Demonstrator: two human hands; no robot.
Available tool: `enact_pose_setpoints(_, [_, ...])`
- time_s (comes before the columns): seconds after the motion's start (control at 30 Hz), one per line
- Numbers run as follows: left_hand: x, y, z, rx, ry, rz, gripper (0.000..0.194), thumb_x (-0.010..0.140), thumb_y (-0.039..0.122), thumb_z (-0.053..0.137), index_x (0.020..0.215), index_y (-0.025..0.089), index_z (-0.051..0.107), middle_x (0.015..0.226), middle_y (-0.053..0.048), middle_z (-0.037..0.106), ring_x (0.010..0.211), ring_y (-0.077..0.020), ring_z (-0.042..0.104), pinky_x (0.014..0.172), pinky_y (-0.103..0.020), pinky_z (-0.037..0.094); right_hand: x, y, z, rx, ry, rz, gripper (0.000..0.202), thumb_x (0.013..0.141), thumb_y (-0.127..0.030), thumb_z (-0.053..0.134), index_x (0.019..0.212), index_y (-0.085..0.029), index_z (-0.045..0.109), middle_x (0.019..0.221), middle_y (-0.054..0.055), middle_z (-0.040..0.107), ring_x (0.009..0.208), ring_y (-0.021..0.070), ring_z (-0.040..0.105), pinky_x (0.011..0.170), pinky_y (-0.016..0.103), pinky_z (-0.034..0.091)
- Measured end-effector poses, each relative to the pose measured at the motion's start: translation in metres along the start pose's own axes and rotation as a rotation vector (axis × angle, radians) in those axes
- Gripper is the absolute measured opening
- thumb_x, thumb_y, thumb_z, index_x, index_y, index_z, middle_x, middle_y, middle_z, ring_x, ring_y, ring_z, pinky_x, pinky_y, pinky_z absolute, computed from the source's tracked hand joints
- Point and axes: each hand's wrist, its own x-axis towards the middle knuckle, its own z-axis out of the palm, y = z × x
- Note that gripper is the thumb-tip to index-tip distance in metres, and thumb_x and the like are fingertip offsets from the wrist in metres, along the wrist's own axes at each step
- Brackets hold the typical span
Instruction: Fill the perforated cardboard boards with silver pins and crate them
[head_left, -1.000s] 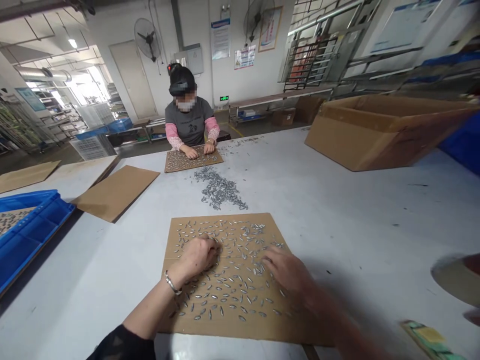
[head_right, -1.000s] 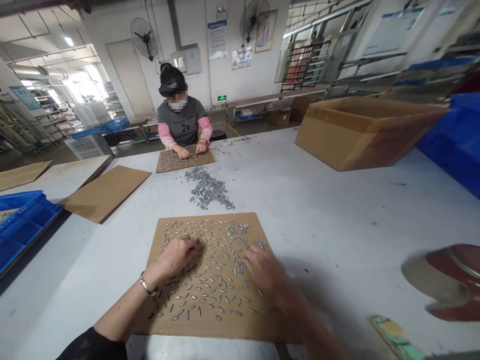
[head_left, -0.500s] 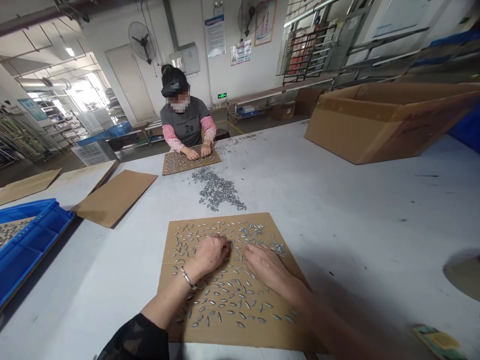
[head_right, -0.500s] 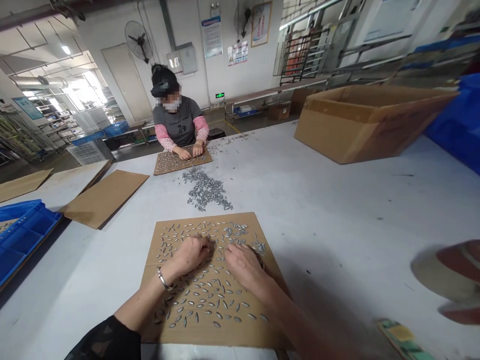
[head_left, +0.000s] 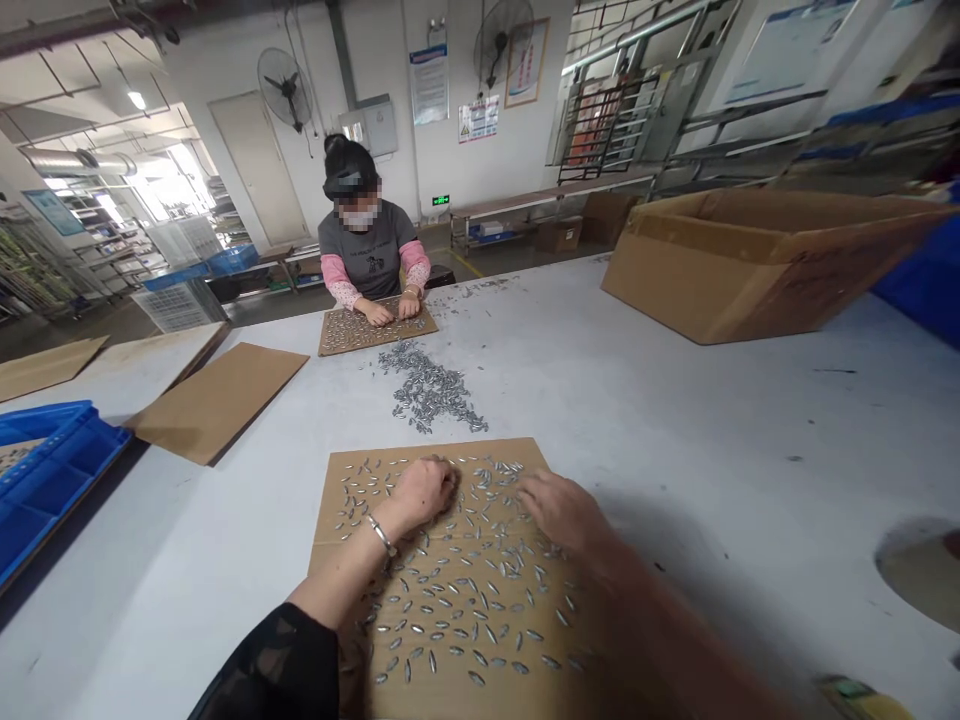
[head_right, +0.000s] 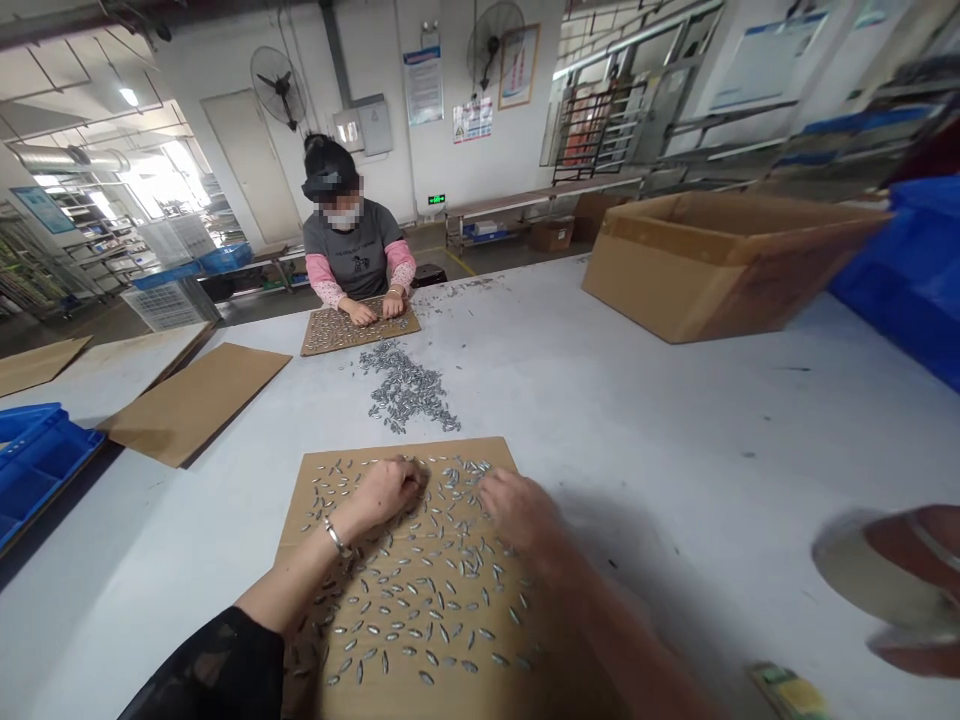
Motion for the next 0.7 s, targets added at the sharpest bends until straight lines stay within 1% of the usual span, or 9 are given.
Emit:
enact_pose_setpoints(0.07, [0.015, 0.002, -0.001, 0.012, 0.003, 0.014, 0.026, 0.098, 0.015, 0.048, 0.100, 0.014, 0.074, 0.107, -0.015, 0.074, 0.094, -0.0238, 0.070, 0.082, -0.030, 0.054, 0.016, 0.013, -0.001, 0.025, -0.025, 0.058, 0.033, 0.100, -0.020, 0.042, 0.107, -0.021, 0.074, 0.104, 0.009, 0.073, 0.094, 0.0204, 0.066, 0.079, 0.029, 0.046])
enact_pose_setpoints(0.17, [0.036, 0.009, 0.002, 0.027, -0.001, 0.048, 0.027, 0.099, 0.016, 0.047, 0.104, 0.015, 0.074, 0.112, -0.015, 0.073, 0.099, -0.0236, 0.070, 0.085, -0.030, 0.055, 0.034, 0.019, -0.004, 0.048, -0.091, 0.054, 0.031, 0.098, -0.019, 0.046, 0.113, -0.020, 0.073, 0.109, 0.010, 0.072, 0.103, 0.0225, 0.065, 0.086, 0.030, 0.046])
enact_pose_setpoints(0.23, [0.047, 0.014, 0.006, 0.034, -0.009, 0.078, 0.027, 0.099, 0.016, 0.048, 0.107, 0.016, 0.074, 0.115, -0.014, 0.073, 0.101, -0.0235, 0.070, 0.087, -0.030, 0.055, 0.040, 0.019, -0.006, 0.041, -0.148, 0.067, 0.029, 0.097, -0.018, 0.047, 0.110, -0.020, 0.072, 0.108, 0.011, 0.071, 0.103, 0.0230, 0.064, 0.085, 0.030, 0.045])
enact_pose_setpoints(0.3, [0.055, 0.018, 0.010, 0.043, -0.022, 0.103, 0.025, 0.097, 0.016, 0.051, 0.108, 0.017, 0.074, 0.116, -0.014, 0.073, 0.101, -0.0238, 0.071, 0.085, -0.030, 0.056, 0.042, 0.020, -0.010, 0.027, -0.200, 0.111, 0.025, 0.095, -0.017, 0.048, 0.104, -0.019, 0.071, 0.108, 0.011, 0.070, 0.100, 0.0233, 0.064, 0.082, 0.031, 0.044])
enact_pose_setpoints(0.37, [0.062, 0.020, 0.015, 0.055, -0.038, 0.114, 0.024, 0.095, 0.015, 0.054, 0.106, 0.016, 0.074, 0.114, -0.014, 0.073, 0.095, -0.0243, 0.072, 0.080, -0.031, 0.058, 0.042, 0.022, -0.013, 0.036, -0.209, 0.134, 0.024, 0.094, -0.016, 0.046, 0.100, -0.019, 0.069, 0.106, 0.010, 0.069, 0.100, 0.0231, 0.063, 0.082, 0.030, 0.043])
enact_pose_setpoints(0.43, [0.067, 0.021, 0.019, 0.068, -0.045, 0.115, 0.023, 0.094, 0.013, 0.054, 0.105, 0.015, 0.074, 0.111, -0.015, 0.074, 0.090, -0.0247, 0.072, 0.076, -0.031, 0.058, 0.040, 0.025, -0.015, 0.076, -0.183, 0.115, 0.024, 0.095, -0.017, 0.045, 0.100, -0.021, 0.068, 0.107, 0.009, 0.068, 0.101, 0.0224, 0.062, 0.083, 0.030, 0.042])
enact_pose_setpoints(0.53, [0.073, 0.021, 0.024, 0.083, -0.037, 0.115, 0.026, 0.092, 0.007, 0.052, 0.105, 0.014, 0.074, 0.110, -0.017, 0.074, 0.091, -0.0258, 0.073, 0.077, -0.032, 0.058, 0.040, 0.032, -0.015, 0.115, -0.199, 0.127, 0.021, 0.092, -0.018, 0.049, 0.103, -0.021, 0.067, 0.107, 0.010, 0.067, 0.102, 0.0228, 0.062, 0.085, 0.030, 0.042])
enact_pose_setpoints(0.63, [0.076, 0.021, 0.026, 0.092, -0.038, 0.124, 0.027, 0.089, 0.004, 0.053, 0.105, 0.014, 0.073, 0.109, -0.017, 0.073, 0.093, -0.0272, 0.073, 0.080, -0.034, 0.058, 0.043, 0.038, -0.010, 0.172, -0.225, 0.138, 0.025, 0.085, -0.015, 0.054, 0.107, -0.019, 0.065, 0.108, 0.011, 0.067, 0.102, 0.0233, 0.061, 0.087, 0.031, 0.043])
enact_pose_setpoints(0.7, [0.075, 0.022, 0.025, 0.096, -0.041, 0.133, 0.026, 0.090, 0.005, 0.053, 0.106, 0.014, 0.072, 0.109, -0.017, 0.073, 0.095, -0.0275, 0.073, 0.081, -0.034, 0.058, 0.048, 0.041, -0.007, 0.217, -0.210, 0.109, 0.026, 0.082, -0.011, 0.053, 0.103, -0.019, 0.065, 0.105, 0.010, 0.068, 0.100, 0.0225, 0.061, 0.087, 0.031, 0.043])
